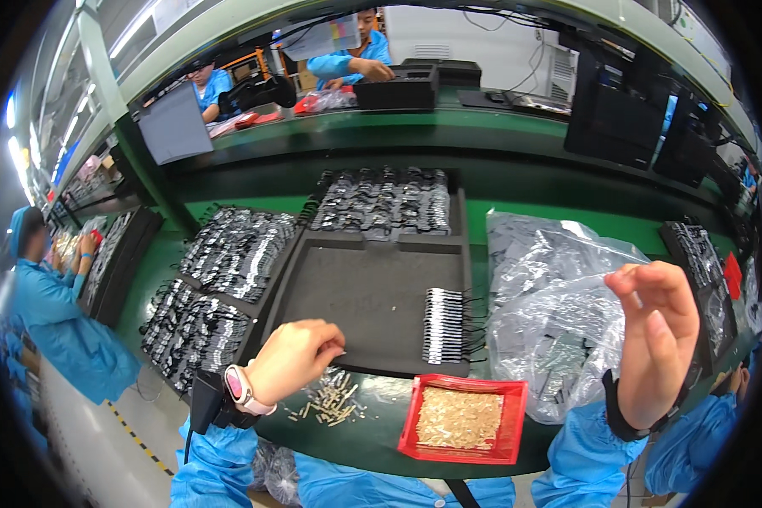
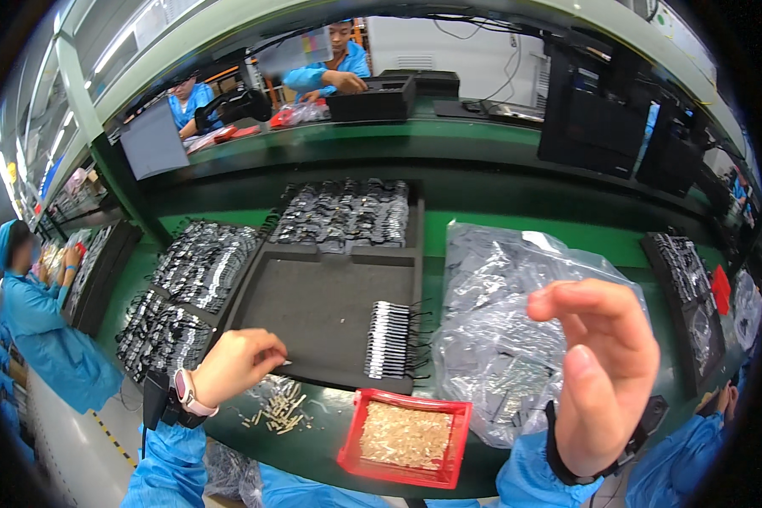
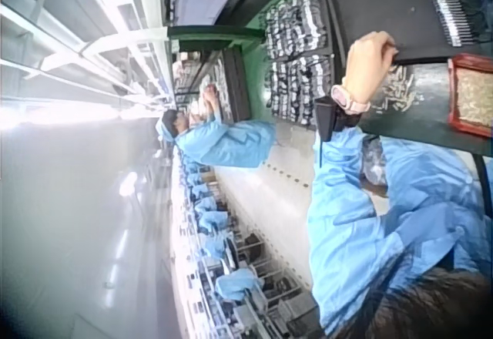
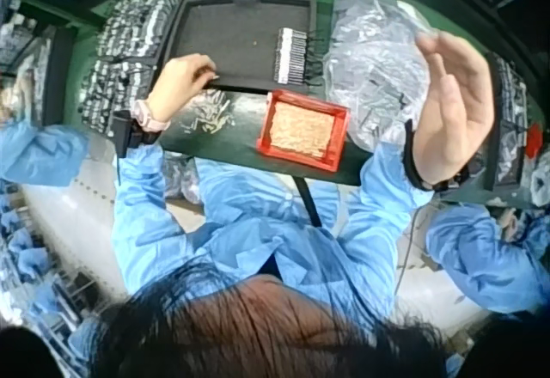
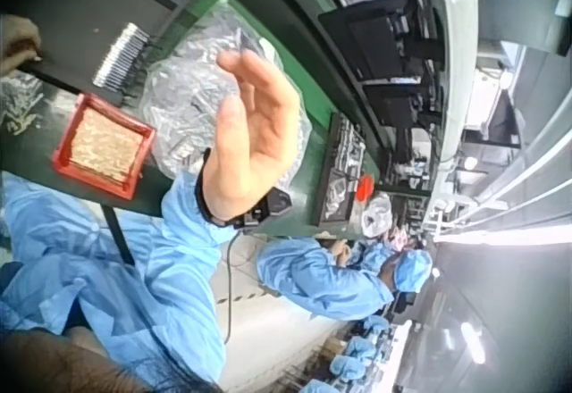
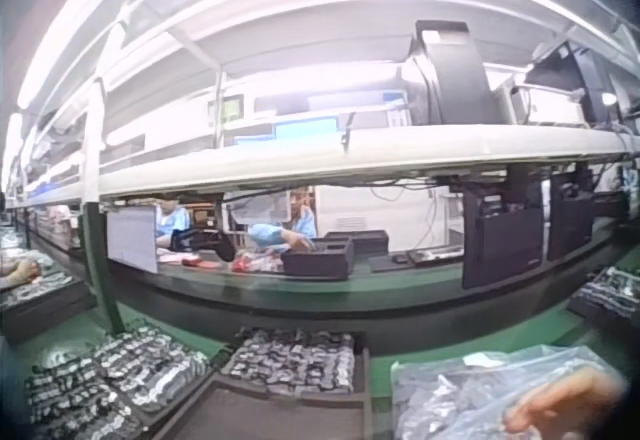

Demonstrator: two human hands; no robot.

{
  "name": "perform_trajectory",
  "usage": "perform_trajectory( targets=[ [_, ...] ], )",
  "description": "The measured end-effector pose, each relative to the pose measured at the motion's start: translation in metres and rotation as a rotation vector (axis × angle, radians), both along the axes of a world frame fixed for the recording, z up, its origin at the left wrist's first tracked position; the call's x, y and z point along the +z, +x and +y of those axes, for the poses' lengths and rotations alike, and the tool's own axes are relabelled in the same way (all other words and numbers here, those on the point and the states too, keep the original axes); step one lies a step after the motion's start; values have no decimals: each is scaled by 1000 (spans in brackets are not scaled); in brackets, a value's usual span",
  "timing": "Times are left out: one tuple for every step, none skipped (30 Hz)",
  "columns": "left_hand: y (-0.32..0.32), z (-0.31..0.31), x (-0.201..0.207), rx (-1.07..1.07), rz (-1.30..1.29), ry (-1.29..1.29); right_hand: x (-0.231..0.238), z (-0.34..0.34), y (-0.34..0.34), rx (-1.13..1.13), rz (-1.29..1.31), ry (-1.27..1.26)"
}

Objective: Assembling small plastic and metal components at a factory workbench.

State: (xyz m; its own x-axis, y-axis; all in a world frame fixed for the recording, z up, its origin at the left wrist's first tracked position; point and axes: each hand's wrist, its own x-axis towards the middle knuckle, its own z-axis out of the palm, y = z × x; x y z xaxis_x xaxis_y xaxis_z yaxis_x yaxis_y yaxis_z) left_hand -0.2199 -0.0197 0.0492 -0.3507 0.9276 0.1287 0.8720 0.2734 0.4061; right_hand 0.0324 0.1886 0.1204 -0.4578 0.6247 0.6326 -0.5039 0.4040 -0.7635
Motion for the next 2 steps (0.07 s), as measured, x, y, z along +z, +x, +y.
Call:
perform_trajectory(
  targets=[
    [-2, -14, -6, 18, -24, -29, 0, 1, 0, 13, -29, 8],
    [-4, -25, -17, 30, -53, -56, -1, 2, 1, -5, -60, 17]
  ],
)
